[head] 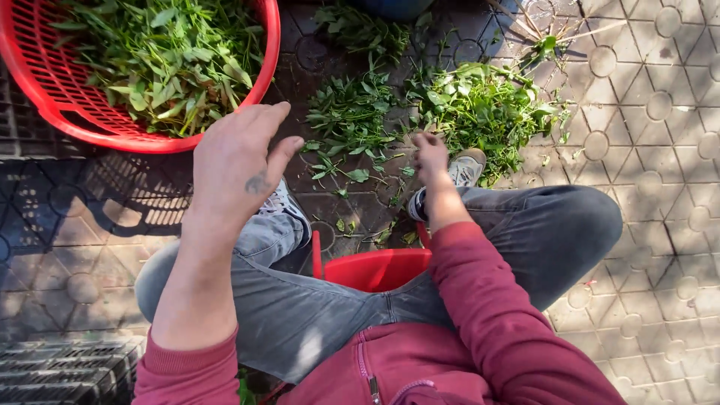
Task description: Trimming the stems of leafy green vegetables with a knife and placing them in a basket
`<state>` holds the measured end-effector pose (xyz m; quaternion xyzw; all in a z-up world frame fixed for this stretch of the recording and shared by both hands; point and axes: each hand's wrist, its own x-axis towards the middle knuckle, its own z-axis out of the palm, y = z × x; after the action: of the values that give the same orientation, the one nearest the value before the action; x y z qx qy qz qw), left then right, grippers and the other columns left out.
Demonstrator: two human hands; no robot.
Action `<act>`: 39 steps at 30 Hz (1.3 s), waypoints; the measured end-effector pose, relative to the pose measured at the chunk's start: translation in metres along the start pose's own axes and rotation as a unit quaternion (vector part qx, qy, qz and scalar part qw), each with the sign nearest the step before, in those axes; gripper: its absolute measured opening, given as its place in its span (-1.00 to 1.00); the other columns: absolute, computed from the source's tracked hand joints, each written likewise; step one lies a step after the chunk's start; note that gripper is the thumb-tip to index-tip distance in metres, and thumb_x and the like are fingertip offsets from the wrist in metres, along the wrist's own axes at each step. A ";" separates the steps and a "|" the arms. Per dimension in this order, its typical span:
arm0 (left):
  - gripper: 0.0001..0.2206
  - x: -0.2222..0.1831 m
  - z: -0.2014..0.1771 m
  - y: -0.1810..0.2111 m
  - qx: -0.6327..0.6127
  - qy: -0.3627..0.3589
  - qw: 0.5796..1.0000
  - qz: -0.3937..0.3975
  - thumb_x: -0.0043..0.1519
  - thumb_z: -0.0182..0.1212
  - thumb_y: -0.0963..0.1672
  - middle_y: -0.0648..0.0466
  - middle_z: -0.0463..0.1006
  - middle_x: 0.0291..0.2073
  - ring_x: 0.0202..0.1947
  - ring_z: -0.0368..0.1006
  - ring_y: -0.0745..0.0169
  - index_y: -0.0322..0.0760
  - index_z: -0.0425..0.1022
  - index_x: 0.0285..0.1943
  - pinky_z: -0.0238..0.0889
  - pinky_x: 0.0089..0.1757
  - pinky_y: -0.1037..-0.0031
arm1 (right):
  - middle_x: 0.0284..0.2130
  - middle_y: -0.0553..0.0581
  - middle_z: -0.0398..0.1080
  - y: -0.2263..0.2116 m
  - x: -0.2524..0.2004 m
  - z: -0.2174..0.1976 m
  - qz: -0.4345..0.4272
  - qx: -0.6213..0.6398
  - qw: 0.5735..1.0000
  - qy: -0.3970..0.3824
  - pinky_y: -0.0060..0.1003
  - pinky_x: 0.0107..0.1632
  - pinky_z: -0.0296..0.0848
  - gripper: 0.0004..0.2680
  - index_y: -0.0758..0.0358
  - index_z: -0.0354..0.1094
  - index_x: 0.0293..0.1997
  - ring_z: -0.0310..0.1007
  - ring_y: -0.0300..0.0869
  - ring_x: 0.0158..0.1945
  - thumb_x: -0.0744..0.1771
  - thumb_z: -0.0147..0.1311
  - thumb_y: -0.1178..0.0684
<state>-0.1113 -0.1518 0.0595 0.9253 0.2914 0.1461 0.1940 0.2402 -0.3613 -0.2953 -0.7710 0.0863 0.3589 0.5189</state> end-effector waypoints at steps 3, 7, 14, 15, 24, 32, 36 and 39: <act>-0.59 0.003 -0.008 0.010 0.016 -0.006 1.000 0.022 0.48 0.30 0.03 -0.07 0.65 0.10 0.02 0.64 -0.19 -0.20 0.56 0.43 0.46 0.04 0.05 | -0.32 0.07 0.58 0.079 0.069 0.033 -0.092 -0.146 0.985 0.019 -0.31 -0.32 0.40 -0.86 0.13 0.63 -0.03 0.44 -0.24 -0.38 0.37 0.34 -0.01; -0.60 0.001 -0.014 0.023 0.017 -0.046 0.998 0.036 0.41 0.33 -0.03 -0.06 0.65 0.10 -0.04 0.60 -0.16 -0.26 0.54 0.39 0.38 0.03 0.08 | -0.20 -0.01 0.59 0.065 0.049 0.072 -0.068 -0.264 0.962 0.033 -0.12 0.11 0.49 -0.78 0.00 0.62 -0.03 0.59 -0.12 -0.05 0.33 0.33 -0.21; -0.58 0.012 -0.005 0.025 0.044 -0.060 0.997 0.021 0.35 0.42 -0.04 -0.02 0.67 0.05 -0.10 0.60 -0.13 -0.28 0.58 0.34 0.36 -0.03 0.13 | -0.44 -0.04 0.32 -0.041 -0.031 0.073 0.004 -0.142 0.968 -0.206 -0.42 -0.48 0.29 -0.88 0.17 0.44 0.03 0.20 -0.34 -0.55 0.45 0.24 0.03; -0.58 0.013 0.007 0.018 0.047 -0.052 0.997 0.026 0.35 0.42 -0.04 -0.02 0.67 0.05 -0.10 0.60 -0.13 -0.28 0.58 0.34 0.36 -0.03 0.13 | -0.44 -0.04 0.32 -0.038 -0.026 0.068 -0.006 -0.139 0.969 -0.206 -0.42 -0.48 0.29 -0.88 0.17 0.44 0.03 0.20 -0.34 -0.55 0.45 0.24 0.03; -0.57 0.016 0.026 0.025 0.004 -0.079 0.996 0.048 0.39 0.32 -0.05 -0.11 0.65 0.08 0.00 0.67 -0.24 -0.24 0.54 0.43 0.42 0.13 -0.01 | -0.23 0.13 0.39 0.027 0.029 0.019 -0.059 -0.102 0.985 -0.128 -0.26 -0.54 0.28 -0.64 0.29 0.34 0.37 0.18 -0.29 -0.62 0.38 0.19 0.23; -0.56 -0.002 0.037 0.004 0.031 -0.120 0.992 -0.005 0.39 0.30 -0.02 -0.12 0.66 0.07 0.02 0.68 -0.26 -0.21 0.53 0.44 0.37 0.18 -0.02 | -0.39 -0.04 0.57 0.110 0.090 0.060 -0.160 -0.327 0.930 -0.054 -0.19 -0.02 0.55 -0.84 -0.07 0.63 -0.10 0.61 -0.17 -0.22 0.29 0.45 -0.08; -0.53 0.006 0.032 0.004 0.050 -0.114 0.992 0.000 0.37 0.31 0.00 -0.08 0.65 0.05 0.00 0.68 -0.23 -0.21 0.51 0.44 0.37 0.17 -0.04 | -0.37 -0.07 0.58 0.052 0.035 0.066 -0.150 -0.284 0.937 -0.138 -0.29 -0.12 0.55 -0.85 -0.04 0.63 -0.06 0.54 -0.30 -0.29 0.34 0.43 -0.12; -0.54 0.020 0.031 0.005 0.040 -0.110 0.993 0.007 0.40 0.28 -0.02 -0.11 0.64 0.06 0.00 0.67 -0.27 -0.25 0.49 0.46 0.37 0.16 -0.07 | -0.46 -0.01 0.35 0.000 -0.001 0.061 -0.097 -0.139 0.961 -0.219 -0.40 -0.58 0.33 -0.82 0.17 0.51 -0.05 0.32 -0.28 -0.63 0.43 0.33 -0.09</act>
<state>-0.0814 -0.1519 0.0375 0.9448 0.2669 0.0330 0.1872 0.2110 -0.3088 -0.3066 -0.7428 -0.1553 0.4750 0.4456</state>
